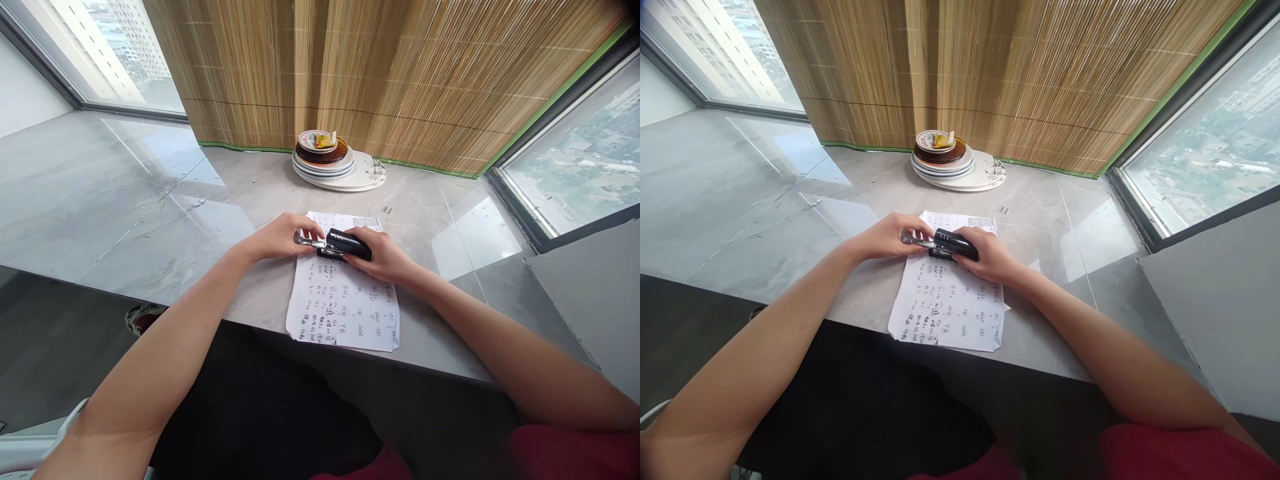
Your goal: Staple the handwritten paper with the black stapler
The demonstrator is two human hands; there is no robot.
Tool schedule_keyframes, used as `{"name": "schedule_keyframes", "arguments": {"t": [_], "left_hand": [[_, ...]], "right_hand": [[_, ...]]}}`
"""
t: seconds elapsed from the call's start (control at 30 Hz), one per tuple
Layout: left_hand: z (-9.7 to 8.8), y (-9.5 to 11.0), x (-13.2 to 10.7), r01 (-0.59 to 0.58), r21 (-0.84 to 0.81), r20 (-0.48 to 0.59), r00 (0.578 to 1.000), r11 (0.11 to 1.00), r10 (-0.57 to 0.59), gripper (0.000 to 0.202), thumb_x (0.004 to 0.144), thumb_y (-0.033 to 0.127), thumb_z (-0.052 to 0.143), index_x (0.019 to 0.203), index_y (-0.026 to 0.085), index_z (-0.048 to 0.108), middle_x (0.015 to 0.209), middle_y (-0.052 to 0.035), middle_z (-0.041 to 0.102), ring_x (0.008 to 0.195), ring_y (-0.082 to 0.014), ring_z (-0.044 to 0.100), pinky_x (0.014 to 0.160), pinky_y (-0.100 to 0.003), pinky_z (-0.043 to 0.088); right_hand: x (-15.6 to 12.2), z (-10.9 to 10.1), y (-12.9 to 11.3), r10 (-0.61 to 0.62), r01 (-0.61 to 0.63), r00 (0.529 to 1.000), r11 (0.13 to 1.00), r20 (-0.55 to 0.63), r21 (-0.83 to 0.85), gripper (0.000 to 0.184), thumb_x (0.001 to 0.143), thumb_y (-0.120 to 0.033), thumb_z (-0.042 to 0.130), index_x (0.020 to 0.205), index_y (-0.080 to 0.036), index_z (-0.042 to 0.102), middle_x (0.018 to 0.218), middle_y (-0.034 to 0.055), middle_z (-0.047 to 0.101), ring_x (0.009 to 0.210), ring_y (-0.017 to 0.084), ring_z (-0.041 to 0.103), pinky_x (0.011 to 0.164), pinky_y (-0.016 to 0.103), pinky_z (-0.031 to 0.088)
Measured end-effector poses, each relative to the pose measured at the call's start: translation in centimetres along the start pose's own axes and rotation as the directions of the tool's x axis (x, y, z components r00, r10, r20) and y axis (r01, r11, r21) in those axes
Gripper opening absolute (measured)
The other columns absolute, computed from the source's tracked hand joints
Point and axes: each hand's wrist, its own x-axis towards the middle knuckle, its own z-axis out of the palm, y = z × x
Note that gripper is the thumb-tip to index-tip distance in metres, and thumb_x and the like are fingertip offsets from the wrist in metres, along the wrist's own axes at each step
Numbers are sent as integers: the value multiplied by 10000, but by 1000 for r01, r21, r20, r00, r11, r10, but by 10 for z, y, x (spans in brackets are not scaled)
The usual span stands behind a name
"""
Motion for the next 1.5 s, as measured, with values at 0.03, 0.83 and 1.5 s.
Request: {"name": "schedule_keyframes", "arguments": {"t": [0.03, 0.83, 1.5], "left_hand": [[3, -1, 1, -20, 6, -9, 1000, 1000, 20, 237, 845, 217, 787, 1082, 217, 789, 1044, -48, 785, 948, -190, 701, 847, -316, 537], [-36, -3, -16, -35, 154, -28, 999, 987, 40, 294, 861, 345, 816, 1132, 230, 813, 976, -50, 794, 870, -184, 695, 807, -319, 543], [-19, 6, -8, -2, 66, -62, 998, 998, 6, 258, 851, 342, 813, 1073, 210, 823, 952, -63, 801, 838, -183, 667, 794, -331, 552]], "right_hand": [[0, 0, 0, 0, 0, 1000, 1000, 0, 1, 198, 959, -318, 674, 1142, -258, 625, 1023, 54, 717, 914, 236, 648, 811, 407, 505], [-1, -2, 1, -9, 9, 1000, 1000, 7, -6, 254, 968, -347, 681, 1197, -248, 634, 1101, 80, 730, 961, 252, 672, 843, 429, 526], [0, -2, -2, 13, -13, 1000, 1000, 7, 8, 254, 957, -340, 680, 1194, -253, 650, 1046, 71, 724, 911, 247, 654, 826, 430, 525]]}}
